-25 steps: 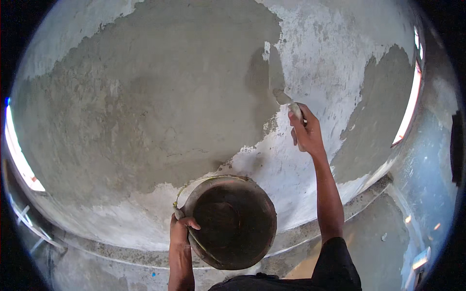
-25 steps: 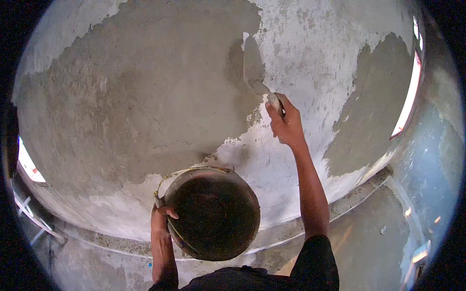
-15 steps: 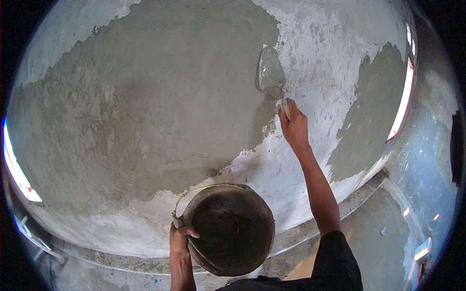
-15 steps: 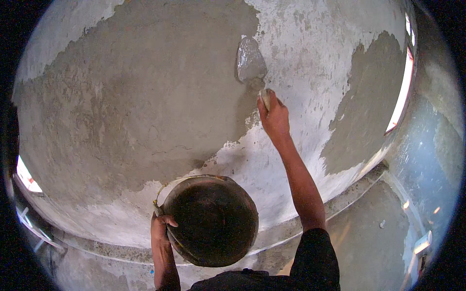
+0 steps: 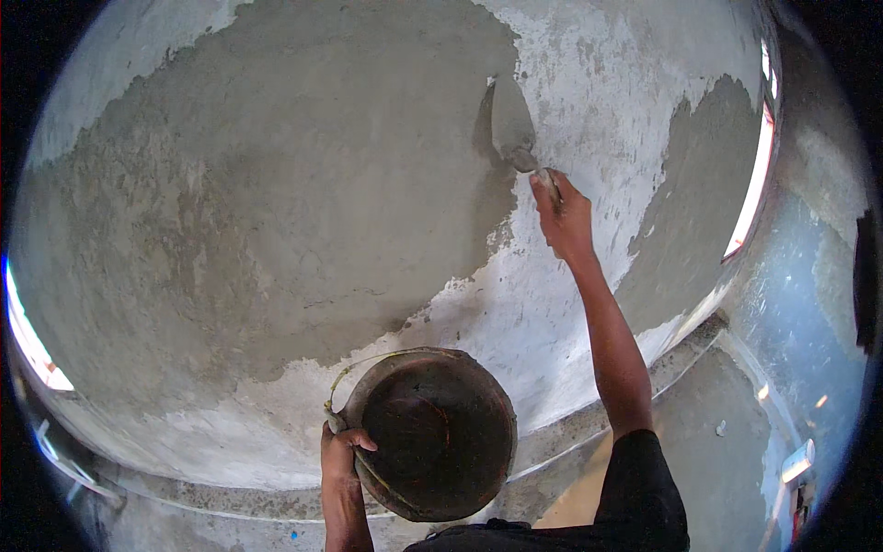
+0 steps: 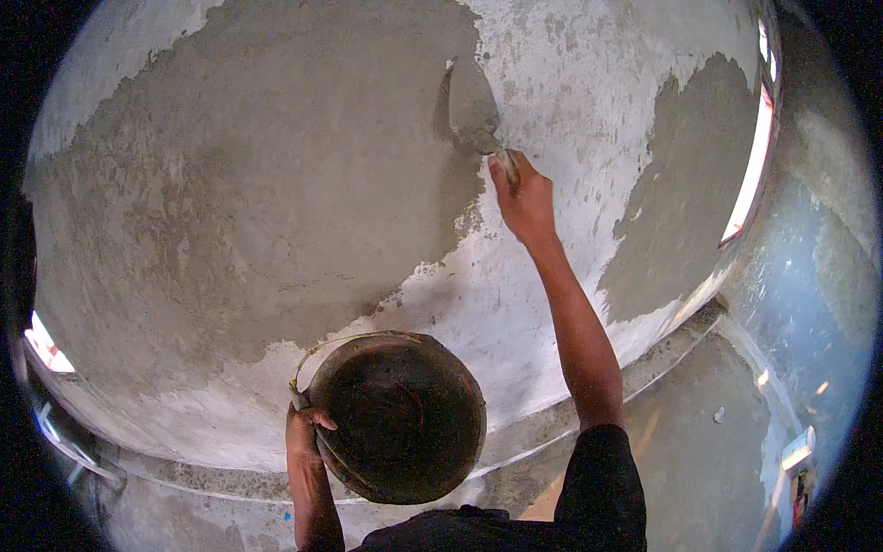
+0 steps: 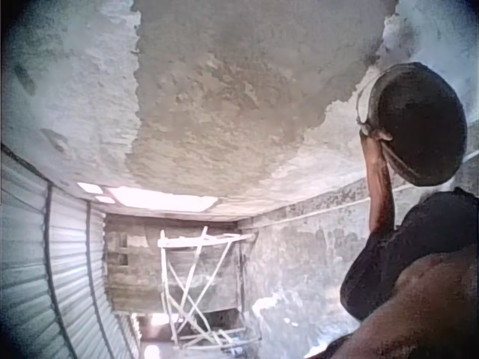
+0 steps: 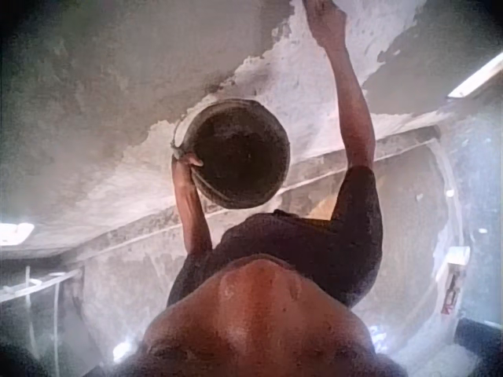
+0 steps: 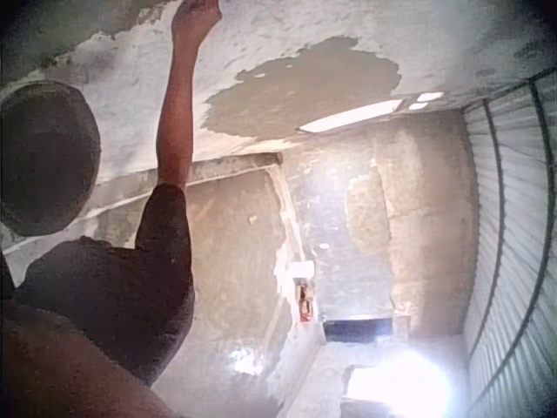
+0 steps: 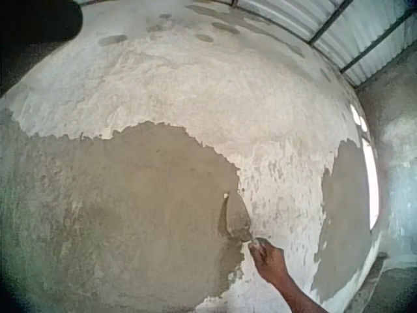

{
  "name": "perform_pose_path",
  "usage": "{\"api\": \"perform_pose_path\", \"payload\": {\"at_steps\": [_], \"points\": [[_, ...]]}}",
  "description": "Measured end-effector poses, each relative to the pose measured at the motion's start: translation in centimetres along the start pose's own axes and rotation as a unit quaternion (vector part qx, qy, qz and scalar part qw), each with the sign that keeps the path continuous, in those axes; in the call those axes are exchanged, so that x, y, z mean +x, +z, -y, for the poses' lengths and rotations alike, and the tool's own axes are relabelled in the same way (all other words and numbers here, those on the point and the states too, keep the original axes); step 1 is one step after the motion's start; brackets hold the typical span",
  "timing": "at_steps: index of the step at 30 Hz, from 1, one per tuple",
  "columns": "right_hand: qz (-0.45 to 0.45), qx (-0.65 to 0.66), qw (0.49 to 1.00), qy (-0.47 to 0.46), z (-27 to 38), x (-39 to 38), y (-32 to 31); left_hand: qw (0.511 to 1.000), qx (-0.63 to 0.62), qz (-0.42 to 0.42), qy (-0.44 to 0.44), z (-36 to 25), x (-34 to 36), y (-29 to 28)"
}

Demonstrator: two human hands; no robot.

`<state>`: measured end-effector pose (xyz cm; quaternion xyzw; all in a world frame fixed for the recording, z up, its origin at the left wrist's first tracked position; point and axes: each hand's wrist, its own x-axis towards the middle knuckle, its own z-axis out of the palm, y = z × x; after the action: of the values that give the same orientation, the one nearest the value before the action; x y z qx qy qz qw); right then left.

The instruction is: The person plasters a wall by scooping cement mixture from a bucket with a trowel and applying and smoothing it onto the wall surface.

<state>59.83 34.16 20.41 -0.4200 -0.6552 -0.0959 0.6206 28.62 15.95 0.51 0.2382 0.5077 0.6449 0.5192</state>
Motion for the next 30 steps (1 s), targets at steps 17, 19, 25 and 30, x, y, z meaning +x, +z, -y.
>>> {"api": "perform_pose_path", "payload": {"at_steps": [17,19,25,30], "points": [[0.010,-0.037,0.998,-0.044,-0.3,1.1,-1.1,1.000,-0.004,0.018,0.006,1.1,0.0,0.0],[0.014,-0.065,0.993,-0.093,-1.6,1.8,0.1,1.000,0.002,0.020,0.008,1.2,0.2,0.1],[0.103,-0.047,0.989,-0.098,-1.5,-2.0,0.3,1.000,0.003,0.005,0.029,0.3,-1.0,1.0],[0.117,0.032,0.992,0.033,-2.0,-2.6,-1.7,1.000,0.001,0.007,-0.001,0.7,-0.4,1.0]]}}
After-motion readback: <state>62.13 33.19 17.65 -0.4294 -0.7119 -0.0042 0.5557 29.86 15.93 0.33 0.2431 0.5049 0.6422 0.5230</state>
